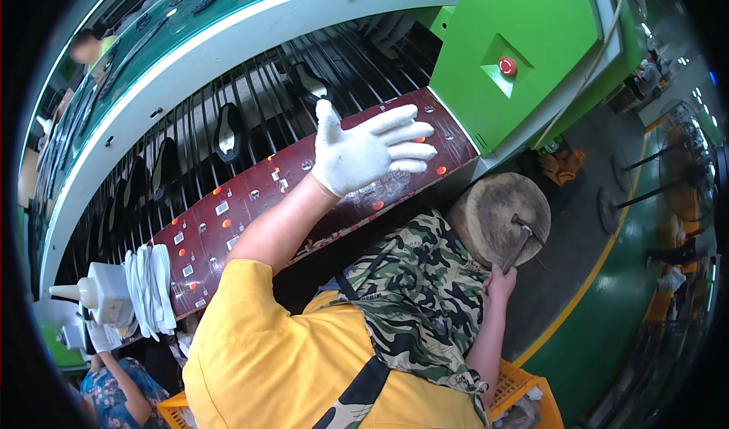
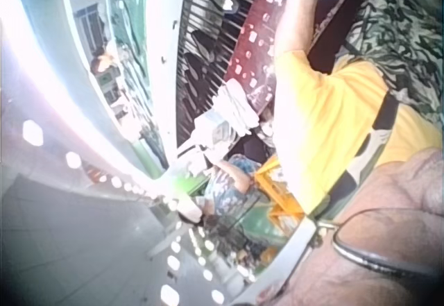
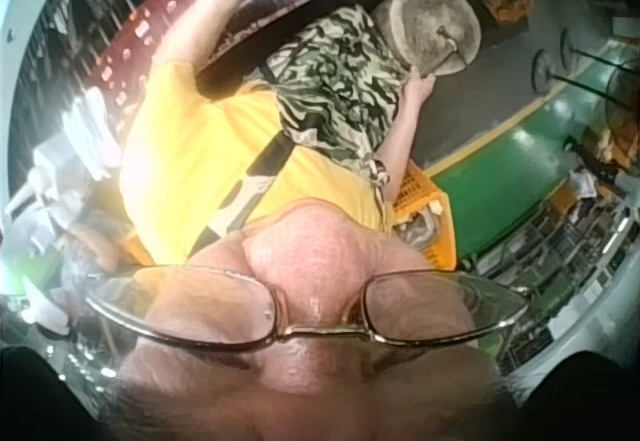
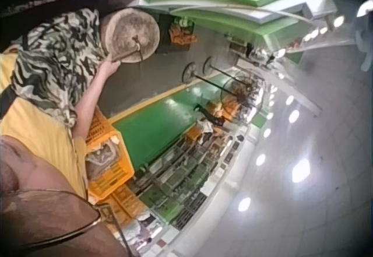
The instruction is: Hammering a shoe sole on a wooden block to secure adhesion and shape during manufacturing.
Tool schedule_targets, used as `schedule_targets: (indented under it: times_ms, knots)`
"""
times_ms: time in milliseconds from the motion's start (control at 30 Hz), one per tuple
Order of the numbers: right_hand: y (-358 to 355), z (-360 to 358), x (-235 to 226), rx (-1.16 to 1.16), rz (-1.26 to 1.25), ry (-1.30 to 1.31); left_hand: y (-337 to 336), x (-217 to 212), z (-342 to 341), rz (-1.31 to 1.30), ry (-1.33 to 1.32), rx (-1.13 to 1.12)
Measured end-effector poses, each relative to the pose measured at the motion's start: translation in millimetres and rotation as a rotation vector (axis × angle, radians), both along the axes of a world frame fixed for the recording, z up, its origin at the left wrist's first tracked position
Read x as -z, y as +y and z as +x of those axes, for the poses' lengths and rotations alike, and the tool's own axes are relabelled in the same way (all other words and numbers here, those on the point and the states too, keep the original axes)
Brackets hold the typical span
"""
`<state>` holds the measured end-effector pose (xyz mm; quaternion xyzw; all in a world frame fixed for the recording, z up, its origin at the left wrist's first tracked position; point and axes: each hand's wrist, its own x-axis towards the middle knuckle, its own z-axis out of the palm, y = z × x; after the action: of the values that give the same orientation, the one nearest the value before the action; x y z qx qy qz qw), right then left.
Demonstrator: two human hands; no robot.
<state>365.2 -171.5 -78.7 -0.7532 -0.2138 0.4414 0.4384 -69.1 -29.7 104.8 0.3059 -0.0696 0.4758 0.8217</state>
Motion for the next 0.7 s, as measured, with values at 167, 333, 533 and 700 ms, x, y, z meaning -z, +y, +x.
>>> schedule_targets:
  times_ms: [167, 333, 533, 700]
  knots:
    - [28, 21, 12, -0.056, 0.174, -0.555, -12, -2, 18, -0.024, -0.078, 0.104]
    - [27, 28, 8, -0.181, 0.120, -0.907, -22, -7, 33, -0.148, -0.174, 0.190]
    - [21, 23, 5, -0.208, 0.062, -0.999, -24, -3, 44, -0.101, -0.252, 0.260]
    - [14, 19, 1, -0.230, 0.077, -1.033, -25, -5, 53, -0.085, -0.257, 0.249]
